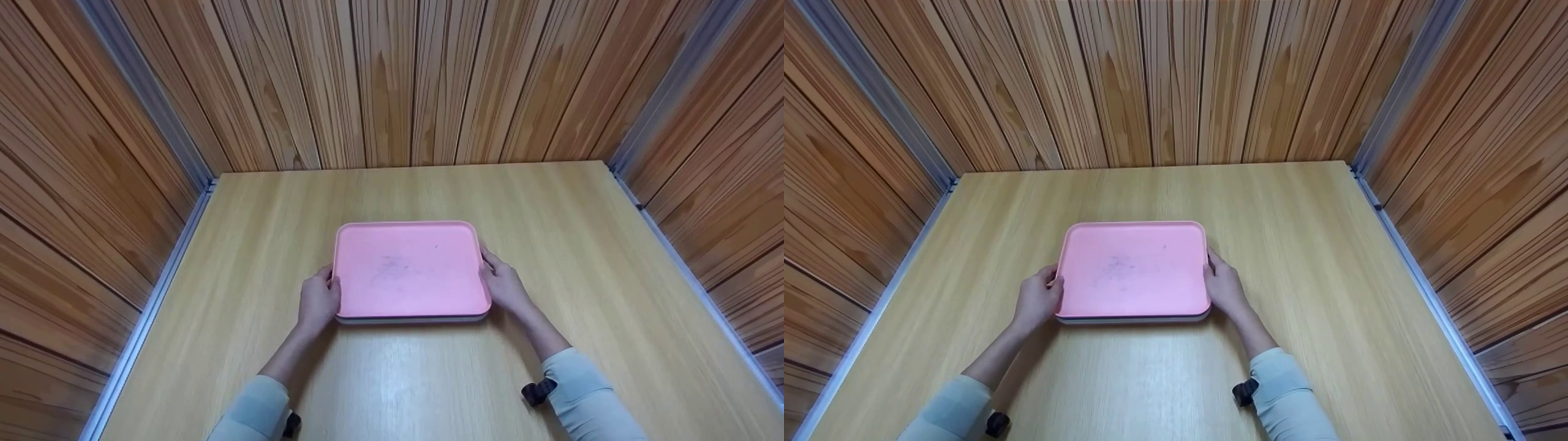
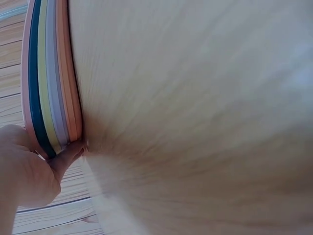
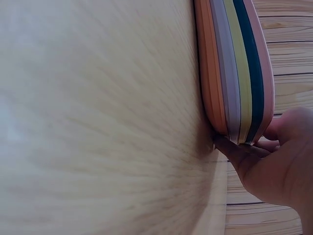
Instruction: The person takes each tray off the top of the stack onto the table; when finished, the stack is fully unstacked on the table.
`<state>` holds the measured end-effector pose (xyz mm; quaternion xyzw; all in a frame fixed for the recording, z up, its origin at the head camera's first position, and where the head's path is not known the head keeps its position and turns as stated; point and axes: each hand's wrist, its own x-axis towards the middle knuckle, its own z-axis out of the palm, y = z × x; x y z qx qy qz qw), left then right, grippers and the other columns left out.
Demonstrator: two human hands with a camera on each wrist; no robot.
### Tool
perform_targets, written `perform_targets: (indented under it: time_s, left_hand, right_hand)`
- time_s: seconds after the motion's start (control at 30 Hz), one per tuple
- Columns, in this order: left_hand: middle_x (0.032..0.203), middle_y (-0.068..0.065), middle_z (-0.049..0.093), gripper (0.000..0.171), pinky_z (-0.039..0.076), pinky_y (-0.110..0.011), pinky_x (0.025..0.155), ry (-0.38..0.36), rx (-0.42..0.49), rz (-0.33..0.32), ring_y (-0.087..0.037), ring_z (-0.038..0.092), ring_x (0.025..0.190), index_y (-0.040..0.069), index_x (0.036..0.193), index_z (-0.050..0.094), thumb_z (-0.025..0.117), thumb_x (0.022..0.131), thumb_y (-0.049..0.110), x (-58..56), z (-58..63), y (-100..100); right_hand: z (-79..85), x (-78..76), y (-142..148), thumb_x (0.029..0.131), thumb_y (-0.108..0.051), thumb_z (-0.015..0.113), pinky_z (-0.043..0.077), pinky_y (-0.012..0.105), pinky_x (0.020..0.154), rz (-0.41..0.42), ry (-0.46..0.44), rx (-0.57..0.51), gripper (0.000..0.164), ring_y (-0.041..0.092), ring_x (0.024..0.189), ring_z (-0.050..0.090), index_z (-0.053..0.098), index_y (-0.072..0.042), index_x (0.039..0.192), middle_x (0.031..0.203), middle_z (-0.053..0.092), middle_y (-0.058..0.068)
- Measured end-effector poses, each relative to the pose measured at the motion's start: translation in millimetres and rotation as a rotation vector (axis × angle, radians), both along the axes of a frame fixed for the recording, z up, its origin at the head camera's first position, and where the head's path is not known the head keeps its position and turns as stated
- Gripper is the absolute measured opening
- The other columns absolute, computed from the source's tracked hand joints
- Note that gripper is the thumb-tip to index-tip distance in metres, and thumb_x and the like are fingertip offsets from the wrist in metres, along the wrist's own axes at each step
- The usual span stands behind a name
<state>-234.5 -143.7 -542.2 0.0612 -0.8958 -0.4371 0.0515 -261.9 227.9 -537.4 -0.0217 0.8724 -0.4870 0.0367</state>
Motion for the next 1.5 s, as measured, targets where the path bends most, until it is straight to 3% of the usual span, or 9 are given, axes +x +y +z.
perform_targets:
  time_s: [0.17,0.3,0.43,0.53,0.8,1.0,1.2,1.5]
  left_hand:
    - [0.122,-0.029,0.066,0.036,0.054,-0.050,0.093,0.097,-0.090,-0.040,-0.039,0.066,0.112,-0.012,0.132,0.058,0.053,0.100,0.002,0.6,-0.1,-2]
    - [0.118,-0.030,0.067,0.033,0.055,-0.050,0.090,0.115,-0.099,-0.060,-0.040,0.067,0.108,-0.013,0.131,0.056,0.051,0.101,0.001,1.2,1.7,-4]
    - [0.100,-0.026,0.069,0.021,0.057,-0.047,0.075,0.125,-0.075,-0.057,-0.034,0.069,0.086,-0.009,0.119,0.054,0.051,0.101,0.001,2.3,2.3,-7]
    - [0.090,-0.020,0.067,0.011,0.053,-0.044,0.064,0.129,-0.051,-0.043,-0.027,0.062,0.073,-0.004,0.110,0.051,0.052,0.101,0.000,2.9,2.4,-7]
    - [0.097,-0.023,0.070,0.017,0.058,-0.044,0.071,0.084,-0.007,0.013,-0.028,0.067,0.082,-0.009,0.112,0.058,0.053,0.100,0.001,2.8,4.3,-5]
    - [0.086,-0.016,0.066,0.026,0.053,-0.037,0.061,0.051,-0.003,0.024,-0.023,0.061,0.072,-0.013,0.119,0.061,0.051,0.101,0.003,0.9,8.5,-8]
    - [0.086,-0.014,0.065,0.028,0.049,-0.031,0.058,-0.012,0.036,0.027,-0.021,0.059,0.071,-0.010,0.121,0.063,0.048,0.103,0.006,-1.1,11.5,-11]
    - [0.095,-0.017,0.069,0.032,0.053,-0.030,0.062,-0.045,0.127,0.071,-0.022,0.063,0.075,-0.008,0.130,0.060,0.045,0.106,0.008,-1.8,12.4,-24]
  right_hand:
    - [-0.8,0.8,0,0.109,-0.017,0.043,0.026,0.050,0.119,-0.009,-0.001,-0.009,0.050,0.039,0.144,0.033,0.034,0.000,0.155,0.154,0.038,0.023]
    - [-2.6,1.8,1,0.109,-0.016,0.043,0.026,0.049,0.119,-0.006,0.015,-0.005,0.048,0.039,0.143,0.034,0.037,0.002,0.153,0.152,0.042,0.023]
    - [-5.4,1.4,2,0.109,-0.013,0.042,0.027,0.050,0.118,0.001,0.037,0.002,0.046,0.040,0.143,0.035,0.040,0.005,0.151,0.151,0.043,0.024]
    - [-6.7,0.2,2,0.109,-0.014,0.042,0.026,0.050,0.119,-0.001,0.025,-0.001,0.045,0.040,0.143,0.035,0.041,0.005,0.150,0.151,0.043,0.025]
    - [-6.8,-0.3,1,0.108,-0.014,0.043,0.027,0.050,0.118,0.003,0.024,-0.003,0.045,0.040,0.142,0.037,0.043,0.004,0.149,0.149,0.045,0.025]
    - [-7.2,-0.9,1,0.107,-0.010,0.044,0.029,0.047,0.117,0.010,0.009,-0.046,0.045,0.036,0.141,0.040,0.042,0.004,0.150,0.147,0.047,0.023]
    - [-4.4,-2.7,0,0.106,-0.009,0.047,0.031,0.047,0.117,0.017,-0.026,0.005,0.048,0.036,0.140,0.040,0.040,0.001,0.152,0.148,0.045,0.024]
    - [-1.1,-3.5,-1,0.102,-0.005,0.050,0.039,0.048,0.110,0.012,0.004,0.036,0.049,0.039,0.134,0.047,0.043,0.005,0.150,0.144,0.047,0.029]
